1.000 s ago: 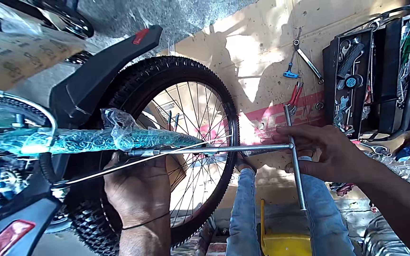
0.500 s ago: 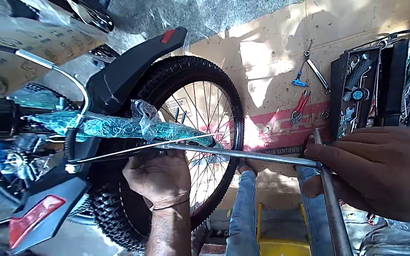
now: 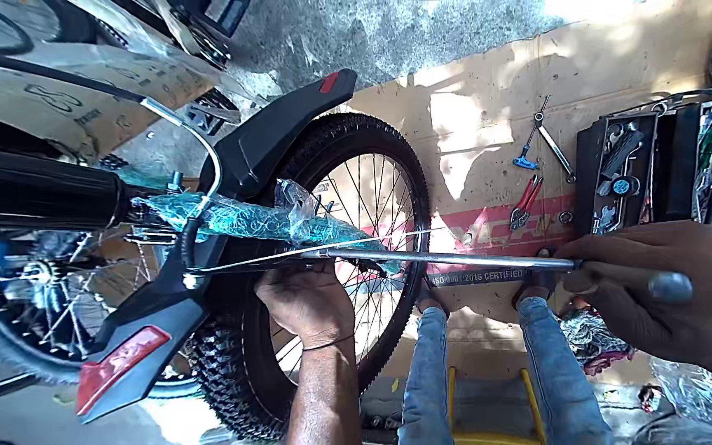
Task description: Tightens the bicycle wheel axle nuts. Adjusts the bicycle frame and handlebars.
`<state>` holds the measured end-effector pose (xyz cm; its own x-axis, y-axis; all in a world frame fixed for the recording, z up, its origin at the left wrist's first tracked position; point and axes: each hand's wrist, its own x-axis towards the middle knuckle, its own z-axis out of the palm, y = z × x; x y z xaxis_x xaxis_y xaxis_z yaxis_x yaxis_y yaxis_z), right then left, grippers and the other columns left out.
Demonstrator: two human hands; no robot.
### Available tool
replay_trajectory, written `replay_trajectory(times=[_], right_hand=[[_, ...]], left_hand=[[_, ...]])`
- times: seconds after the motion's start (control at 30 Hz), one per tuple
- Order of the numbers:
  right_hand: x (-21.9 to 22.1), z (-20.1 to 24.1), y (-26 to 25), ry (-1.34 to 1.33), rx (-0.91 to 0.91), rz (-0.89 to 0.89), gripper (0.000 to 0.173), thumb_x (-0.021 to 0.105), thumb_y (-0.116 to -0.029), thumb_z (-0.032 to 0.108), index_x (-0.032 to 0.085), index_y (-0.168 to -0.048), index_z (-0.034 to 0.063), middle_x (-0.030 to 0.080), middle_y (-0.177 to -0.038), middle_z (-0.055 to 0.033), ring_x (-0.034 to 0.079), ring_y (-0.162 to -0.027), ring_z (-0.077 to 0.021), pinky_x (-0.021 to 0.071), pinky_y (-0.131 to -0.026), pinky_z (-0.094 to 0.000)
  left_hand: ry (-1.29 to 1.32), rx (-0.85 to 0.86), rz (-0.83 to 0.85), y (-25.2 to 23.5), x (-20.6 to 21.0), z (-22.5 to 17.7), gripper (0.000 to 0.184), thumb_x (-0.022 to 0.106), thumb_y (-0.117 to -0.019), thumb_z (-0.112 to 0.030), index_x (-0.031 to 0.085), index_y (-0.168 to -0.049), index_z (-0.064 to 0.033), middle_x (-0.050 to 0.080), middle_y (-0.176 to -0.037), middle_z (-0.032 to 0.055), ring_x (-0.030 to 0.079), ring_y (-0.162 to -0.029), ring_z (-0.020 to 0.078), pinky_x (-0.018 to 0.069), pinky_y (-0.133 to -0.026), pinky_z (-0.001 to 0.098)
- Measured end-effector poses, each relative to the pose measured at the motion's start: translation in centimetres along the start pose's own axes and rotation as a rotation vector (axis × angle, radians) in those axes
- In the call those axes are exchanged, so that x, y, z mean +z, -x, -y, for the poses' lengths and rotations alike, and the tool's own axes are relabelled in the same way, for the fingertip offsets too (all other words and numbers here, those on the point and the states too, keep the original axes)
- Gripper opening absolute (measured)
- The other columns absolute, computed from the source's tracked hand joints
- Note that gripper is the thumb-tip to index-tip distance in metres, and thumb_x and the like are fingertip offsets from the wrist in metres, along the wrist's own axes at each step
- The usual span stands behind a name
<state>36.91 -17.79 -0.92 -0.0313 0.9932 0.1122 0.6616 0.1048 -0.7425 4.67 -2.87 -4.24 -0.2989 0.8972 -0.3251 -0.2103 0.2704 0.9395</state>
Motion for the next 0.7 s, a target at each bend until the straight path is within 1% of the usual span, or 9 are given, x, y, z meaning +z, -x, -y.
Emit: replay_trajectory(times=[0.1,0.17,0.27,0.4,0.47,0.53,0.57,0.63,0.7], right_hand=[[0.6,0.9,0.3,-0.480,0.427,0.115,0.050,0.034,-0.1096,0.050,0.060,-0.075,0.0243,0.050,-0.052,0.0108,0.045,-0.038,-0.0008,0.0369,-0.032,-0.0196],[0.4,1.6,0.2,-0.882,0.752,0.257,0.059,0.032,-0.1090,0.054,0.068,-0.084,0.0152,0.056,-0.054,-0.0018,0.044,-0.034,-0.0088,0.0385,-0.030,-0.0218],[0.0,1.7,-0.1,-1.200,1.001,0.344,0.062,0.032,-0.1067,0.060,0.066,-0.089,0.0112,0.055,-0.059,-0.0061,0.040,-0.036,-0.0070,0.0365,-0.034,-0.0189],[0.7,2.7,0.8,-0.600,0.709,0.192,0.058,0.030,-0.1081,0.056,0.068,-0.077,0.0242,0.064,-0.062,0.0056,0.056,-0.047,-0.0091,0.0449,-0.039,-0.0268],[2.0,2.8,1.9,-0.472,0.549,0.091,0.046,0.031,-0.1087,0.054,0.067,-0.101,0.0275,0.066,-0.072,0.0124,0.061,-0.057,-0.0051,0.0501,-0.045,-0.0277],[2.9,3.1,2.9,-0.534,0.533,0.125,0.052,0.030,-0.1092,0.051,0.044,-0.149,0.0209,0.071,-0.088,0.0119,0.069,-0.072,-0.0060,0.0611,-0.060,-0.0297],[3.2,3.2,3.5,-0.606,0.540,0.149,0.059,0.033,-0.1088,0.049,0.024,-0.159,0.0204,0.072,-0.097,0.0103,0.071,-0.078,-0.0075,0.0636,-0.066,-0.0311],[3.6,3.1,4.4,-0.711,0.487,0.138,0.080,0.044,-0.1031,0.037,-0.005,-0.165,0.0236,0.069,-0.106,0.0060,0.068,-0.074,-0.0098,0.0622,-0.063,-0.0328],[3.2,2.6,4.4,-0.783,0.396,0.149,0.097,0.052,-0.0928,0.025,-0.015,-0.163,0.0300,0.065,-0.134,0.0034,0.071,-0.083,-0.0118,0.0640,-0.067,-0.0327]], left_hand=[[0.021,0.049,-0.044,-0.3,0.2,0.7,0.033,0.021,-0.1059,-0.030,0.052,-0.107,-0.0174,0.064,-0.099,0.0009,0.065,-0.096,0.0169,0.0526,-0.092,0.0435],[0.035,0.099,-0.058,-0.5,0.0,1.1,0.031,0.023,-0.1053,-0.029,0.052,-0.105,-0.0171,0.063,-0.097,0.0005,0.065,-0.095,0.0163,0.0532,-0.091,0.0427],[0.054,0.136,-0.083,-0.8,0.7,1.2,0.029,0.025,-0.1057,-0.028,0.051,-0.103,-0.0167,0.062,-0.093,0.0001,0.065,-0.092,0.0148,0.0547,-0.088,0.0403],[0.021,0.108,-0.074,-0.6,0.3,1.0,0.029,0.025,-0.1060,-0.028,0.051,-0.105,-0.0164,0.062,-0.094,0.0010,0.065,-0.090,0.0153,0.0551,-0.086,0.0405],[0.016,0.095,-0.073,-0.6,0.5,0.8,0.034,0.020,-0.1083,-0.032,0.050,-0.113,-0.0162,0.063,-0.102,0.0017,0.065,-0.097,0.0158,0.0550,-0.089,0.0409],[0.012,0.087,-0.040,-0.5,0.7,0.9,0.047,0.013,-0.1103,-0.043,0.049,-0.126,-0.0170,0.063,-0.114,0.0012,0.064,-0.109,0.0160,0.0531,-0.097,0.0417],[0.022,0.079,-0.034,-0.4,1.0,0.9,0.049,0.012,-0.1101,-0.045,0.048,-0.129,-0.0171,0.063,-0.117,0.0016,0.063,-0.112,0.0168,0.0523,-0.099,0.0435],[0.061,0.040,-0.030,-0.3,1.3,0.7,0.048,0.013,-0.1093,-0.046,0.048,-0.126,-0.0174,0.062,-0.116,0.0028,0.062,-0.113,0.0181,0.0522,-0.098,0.0460],[0.099,-0.024,-0.015,0.0,1.3,0.3,0.047,0.014,-0.1075,-0.044,0.050,-0.123,-0.0185,0.062,-0.116,0.0031,0.062,-0.112,0.0193,0.0514,-0.098,0.0480]])
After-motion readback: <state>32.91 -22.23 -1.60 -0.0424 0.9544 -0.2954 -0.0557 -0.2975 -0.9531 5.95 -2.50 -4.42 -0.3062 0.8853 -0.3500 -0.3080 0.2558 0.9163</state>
